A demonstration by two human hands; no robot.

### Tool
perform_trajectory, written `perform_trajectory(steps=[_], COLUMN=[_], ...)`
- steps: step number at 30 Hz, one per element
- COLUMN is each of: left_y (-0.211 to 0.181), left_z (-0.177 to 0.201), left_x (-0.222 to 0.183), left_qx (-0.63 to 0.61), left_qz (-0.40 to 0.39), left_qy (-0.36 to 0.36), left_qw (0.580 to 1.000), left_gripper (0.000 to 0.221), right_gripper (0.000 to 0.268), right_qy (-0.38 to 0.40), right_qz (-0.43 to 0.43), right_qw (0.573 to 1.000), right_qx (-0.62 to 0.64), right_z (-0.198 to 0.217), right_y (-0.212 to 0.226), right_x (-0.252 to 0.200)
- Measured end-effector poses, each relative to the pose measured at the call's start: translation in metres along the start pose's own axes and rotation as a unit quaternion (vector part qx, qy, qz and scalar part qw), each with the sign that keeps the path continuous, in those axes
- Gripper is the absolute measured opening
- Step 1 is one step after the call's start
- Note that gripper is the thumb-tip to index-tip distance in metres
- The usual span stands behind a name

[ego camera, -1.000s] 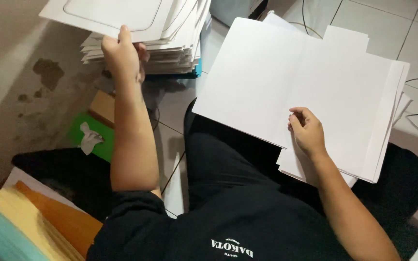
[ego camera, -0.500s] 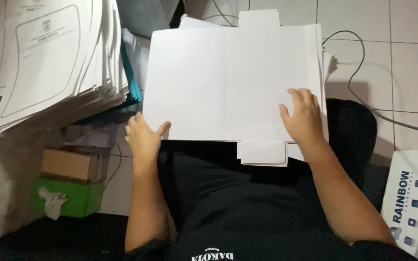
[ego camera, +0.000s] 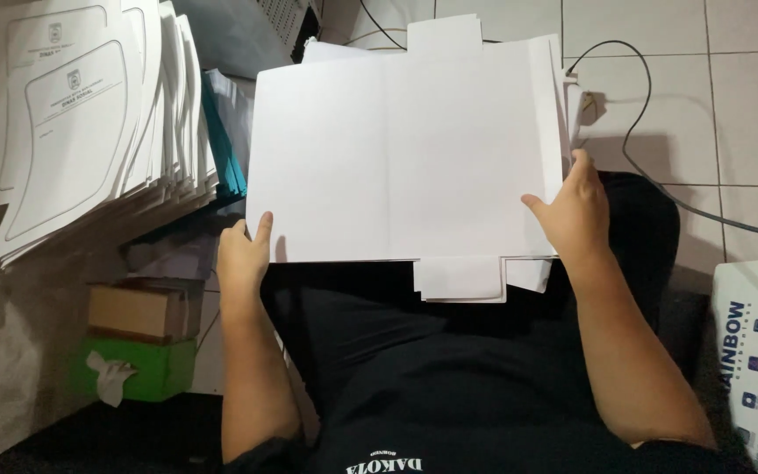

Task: Folding large white sheets of paper and stacking them neatly on the floor.

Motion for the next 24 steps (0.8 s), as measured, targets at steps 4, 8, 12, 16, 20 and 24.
perform_trajectory(steps=[4,8,12,16,20,24], left_y=[0.020,0.033,0.030,0.010,-0.030,-0.057], left_z=[-0.015,-0.022,-0.021,0.004,0.049,0.097], left_x=[0.019,0.035,0.032,0.017,-0.037,-0.101], left_qx=[0.001,-0.068,-0.095,-0.104,-0.068,-0.039], left_qz=[-0.002,0.020,0.015,-0.035,-0.160,-0.199], left_qy=[-0.017,-0.033,-0.052,-0.105,-0.204,-0.325], left_qw=[1.000,0.997,0.994,0.988,0.963,0.924], left_gripper=[0.071,0.063,0.057,0.050,0.026,0.008], right_gripper=[0.072,0.047,0.058,0.022,0.037,0.055], right_qy=[0.093,0.070,0.108,0.111,0.113,0.121], right_qz=[-0.015,0.011,-0.026,-0.032,-0.036,-0.008], right_qw=[0.995,0.995,0.992,0.984,0.973,0.967], right_qx=[0.043,0.068,0.057,0.133,0.199,0.226], right_z=[-0.017,-0.016,0.000,-0.036,-0.009,0.023], right_y=[-0.016,-0.023,0.007,-0.035,-0.004,0.056], right_x=[-0.004,0.002,-0.010,0.005,-0.017,-0.036])
Point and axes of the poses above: each hand's wrist, its own x-axis towards the middle knuckle, its own z-axis out of the back of the hand, y = z × x, the point moved 7 cm from there along x, towards the middle knuckle, and after that the axes turned 1 degree about y, right-handed, at the moved point
